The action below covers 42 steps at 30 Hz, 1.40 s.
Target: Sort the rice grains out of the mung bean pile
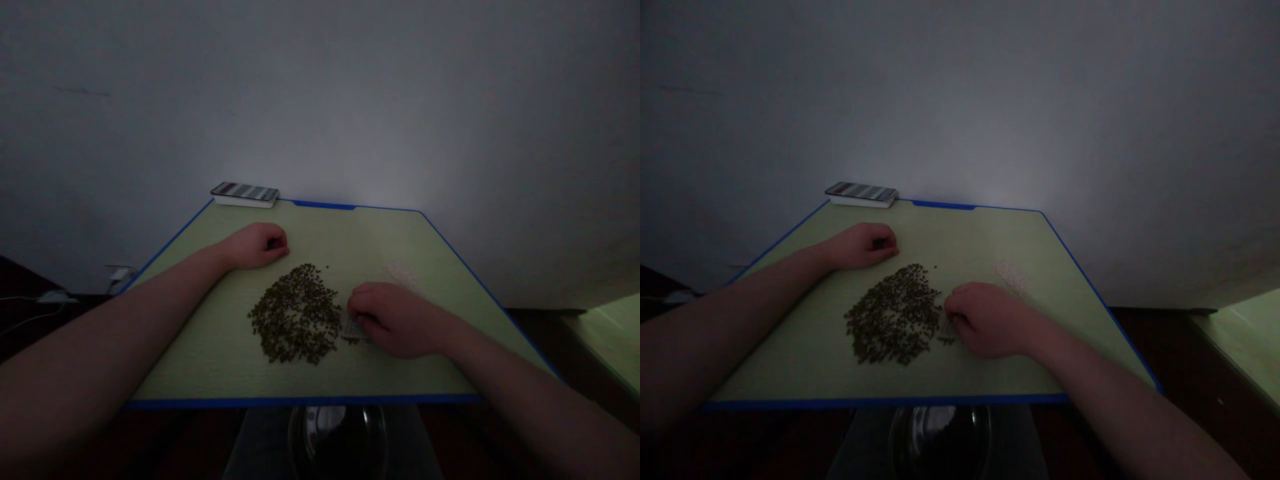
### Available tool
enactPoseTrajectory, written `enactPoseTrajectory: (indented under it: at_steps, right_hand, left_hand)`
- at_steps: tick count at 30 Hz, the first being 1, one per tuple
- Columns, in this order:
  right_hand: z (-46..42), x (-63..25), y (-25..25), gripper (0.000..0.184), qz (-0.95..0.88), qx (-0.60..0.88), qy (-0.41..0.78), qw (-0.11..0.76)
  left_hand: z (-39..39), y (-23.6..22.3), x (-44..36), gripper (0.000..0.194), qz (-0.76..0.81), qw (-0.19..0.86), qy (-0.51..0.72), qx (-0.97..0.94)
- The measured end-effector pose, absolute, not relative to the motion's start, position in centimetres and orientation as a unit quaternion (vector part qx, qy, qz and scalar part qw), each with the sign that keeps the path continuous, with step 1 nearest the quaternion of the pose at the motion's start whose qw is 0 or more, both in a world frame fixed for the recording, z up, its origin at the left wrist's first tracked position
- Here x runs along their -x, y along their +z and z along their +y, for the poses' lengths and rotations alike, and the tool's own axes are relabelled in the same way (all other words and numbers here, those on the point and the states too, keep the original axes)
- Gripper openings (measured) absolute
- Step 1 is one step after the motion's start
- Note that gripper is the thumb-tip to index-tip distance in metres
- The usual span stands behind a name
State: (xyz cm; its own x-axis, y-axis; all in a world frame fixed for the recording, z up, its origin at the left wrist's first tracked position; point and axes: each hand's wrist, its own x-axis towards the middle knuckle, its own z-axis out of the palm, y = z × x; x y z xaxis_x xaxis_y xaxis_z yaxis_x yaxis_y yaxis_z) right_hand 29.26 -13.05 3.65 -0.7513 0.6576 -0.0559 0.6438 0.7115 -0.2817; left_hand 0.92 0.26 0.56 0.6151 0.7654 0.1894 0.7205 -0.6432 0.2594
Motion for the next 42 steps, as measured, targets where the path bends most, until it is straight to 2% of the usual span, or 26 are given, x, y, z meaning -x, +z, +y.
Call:
enactPoseTrajectory:
  at_steps: [28, 42]
  right_hand:
    - [-13.7, -29.1, 4.1, 0.015, -0.925, 0.340, 0.171, -0.010]
    - [-13.8, -29.0, 4.1, 0.015, -0.909, 0.396, 0.126, -0.013]
  left_hand:
    - [0.2, 0.7, -1.0, 0.028, 0.414, 0.070, 0.141, -0.897]
    - [0.4, 0.4, -0.9, 0.028, 0.410, 0.075, 0.147, -0.897]
